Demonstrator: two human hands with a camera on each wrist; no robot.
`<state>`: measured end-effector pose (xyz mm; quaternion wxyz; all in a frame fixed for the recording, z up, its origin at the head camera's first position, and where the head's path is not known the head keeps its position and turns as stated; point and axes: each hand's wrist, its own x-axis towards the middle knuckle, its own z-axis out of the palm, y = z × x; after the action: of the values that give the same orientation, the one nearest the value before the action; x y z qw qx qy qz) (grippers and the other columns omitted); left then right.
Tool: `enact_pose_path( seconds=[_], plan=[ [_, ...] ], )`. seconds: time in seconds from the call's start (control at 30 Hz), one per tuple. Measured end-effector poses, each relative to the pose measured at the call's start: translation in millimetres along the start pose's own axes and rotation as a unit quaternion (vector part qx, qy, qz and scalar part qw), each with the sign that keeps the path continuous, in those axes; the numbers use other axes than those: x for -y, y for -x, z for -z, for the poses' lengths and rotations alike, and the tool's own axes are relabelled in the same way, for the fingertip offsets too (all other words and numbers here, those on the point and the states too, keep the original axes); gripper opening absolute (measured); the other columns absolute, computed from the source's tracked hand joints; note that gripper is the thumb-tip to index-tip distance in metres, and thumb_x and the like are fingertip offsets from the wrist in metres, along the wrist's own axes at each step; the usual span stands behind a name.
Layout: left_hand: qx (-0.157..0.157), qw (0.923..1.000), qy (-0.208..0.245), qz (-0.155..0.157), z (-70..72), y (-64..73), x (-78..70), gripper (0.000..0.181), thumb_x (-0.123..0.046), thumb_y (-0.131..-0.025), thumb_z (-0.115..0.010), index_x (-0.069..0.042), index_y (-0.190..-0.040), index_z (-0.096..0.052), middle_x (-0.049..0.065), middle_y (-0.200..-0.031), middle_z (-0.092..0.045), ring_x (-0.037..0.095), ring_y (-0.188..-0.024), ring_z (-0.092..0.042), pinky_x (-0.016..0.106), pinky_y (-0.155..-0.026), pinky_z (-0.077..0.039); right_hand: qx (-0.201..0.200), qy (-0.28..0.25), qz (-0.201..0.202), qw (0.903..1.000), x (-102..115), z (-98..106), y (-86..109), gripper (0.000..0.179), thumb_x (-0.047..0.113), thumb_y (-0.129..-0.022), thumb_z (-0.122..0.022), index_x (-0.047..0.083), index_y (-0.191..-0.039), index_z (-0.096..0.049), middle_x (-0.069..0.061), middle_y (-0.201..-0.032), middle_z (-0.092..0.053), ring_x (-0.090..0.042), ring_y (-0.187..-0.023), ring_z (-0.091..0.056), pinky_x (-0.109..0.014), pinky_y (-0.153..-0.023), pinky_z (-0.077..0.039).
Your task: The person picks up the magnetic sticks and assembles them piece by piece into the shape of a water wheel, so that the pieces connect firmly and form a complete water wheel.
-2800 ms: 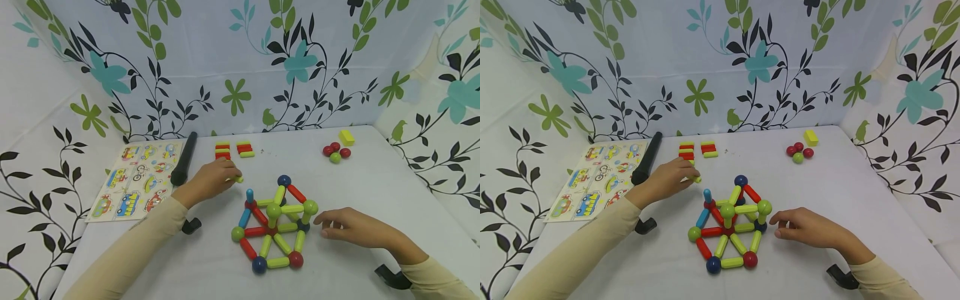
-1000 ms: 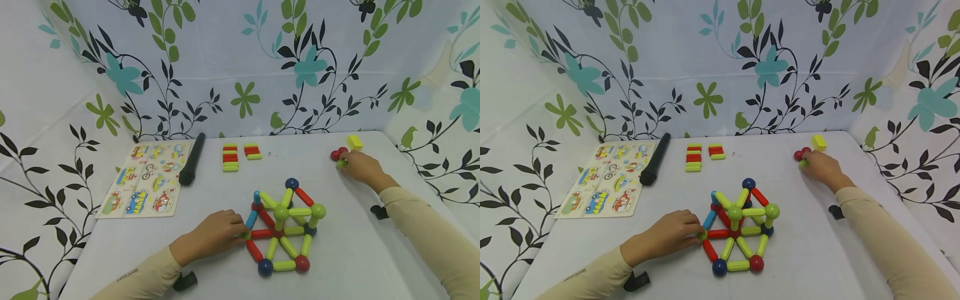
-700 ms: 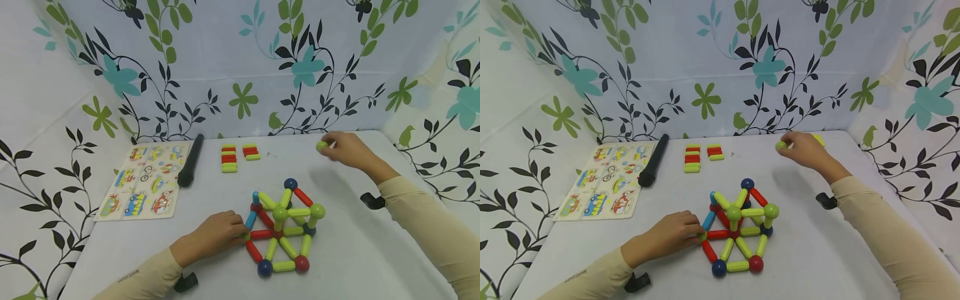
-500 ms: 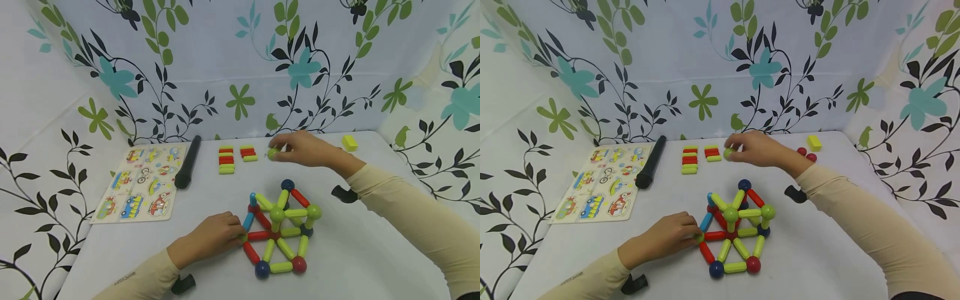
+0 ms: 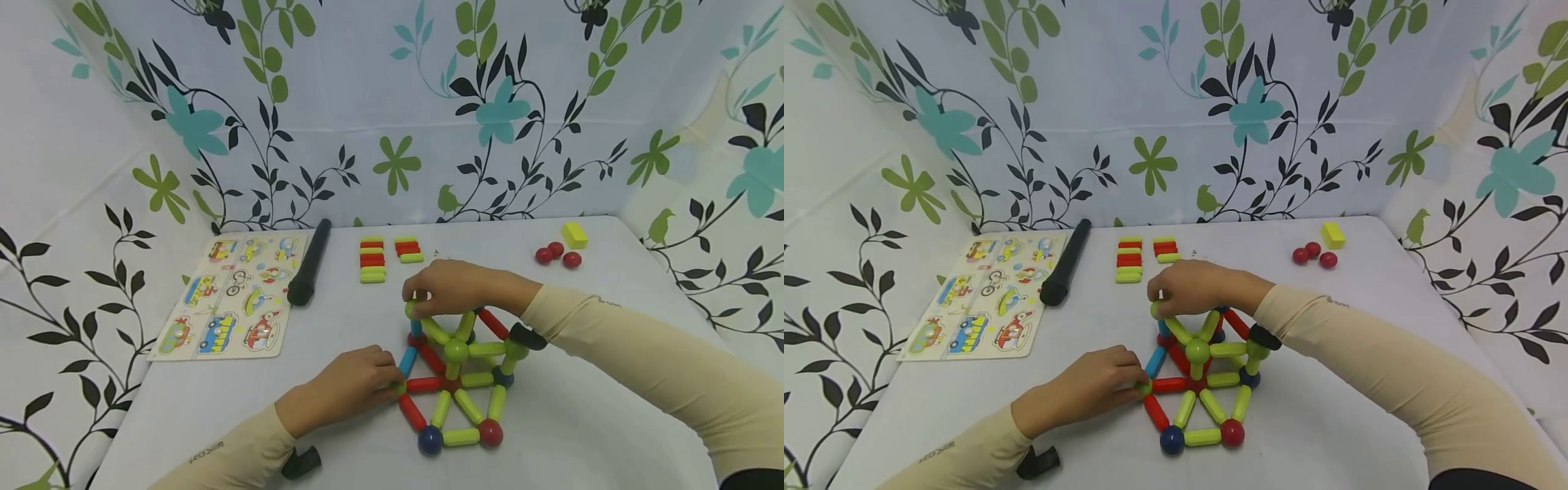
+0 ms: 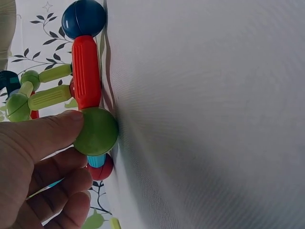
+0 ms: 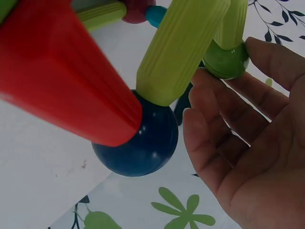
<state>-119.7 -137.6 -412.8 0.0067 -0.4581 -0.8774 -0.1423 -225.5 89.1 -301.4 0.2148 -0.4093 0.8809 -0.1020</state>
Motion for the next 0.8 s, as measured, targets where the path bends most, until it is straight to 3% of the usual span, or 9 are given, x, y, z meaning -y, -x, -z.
enact_pose_path(
  seconds=[0.3,0.6,0.8],
  plan=[
    [0.003,1.0000,0.000,0.002,1.8,-0.1,-1.4,0.020,-0.025,-0.088,-0.082,-0.020,-0.107,-0.077,-0.008,-0.095,-0.068,0.005,-0.088,-0.060,0.014,-0.079,-0.051,0.018,-0.001,-0.003,0.9998,1,7,7.8,0.039,0.031,-0.100,-0.066,0.019,-0.137,-0.063,0.004,-0.110,-0.073,-0.010,-0.095,-0.065,-0.034,-0.086,-0.055],
    [0.015,0.9998,0.010,0.004,6.5,-3.1,-2.7,0.021,-0.024,-0.088,-0.082,-0.019,-0.108,-0.077,-0.008,-0.095,-0.068,0.004,-0.087,-0.058,0.014,-0.077,-0.051,-0.089,-0.033,-0.037,0.9948,-6,21,61.6,0.036,0.030,-0.100,-0.064,0.021,-0.135,-0.065,0.004,-0.111,-0.073,-0.012,-0.092,-0.068,-0.034,-0.081,-0.058],
    [0.018,0.9998,0.012,0.003,6.4,-4.8,-3.3,0.021,-0.023,-0.088,-0.082,-0.019,-0.107,-0.078,-0.009,-0.094,-0.068,0.004,-0.087,-0.058,0.014,-0.077,-0.051,-0.134,-0.041,-0.069,0.9877,-41,16,95.0,0.033,0.023,-0.099,-0.068,0.015,-0.131,-0.068,0.005,-0.104,-0.074,-0.013,-0.085,-0.066,-0.030,-0.073,-0.057]
  ],
)
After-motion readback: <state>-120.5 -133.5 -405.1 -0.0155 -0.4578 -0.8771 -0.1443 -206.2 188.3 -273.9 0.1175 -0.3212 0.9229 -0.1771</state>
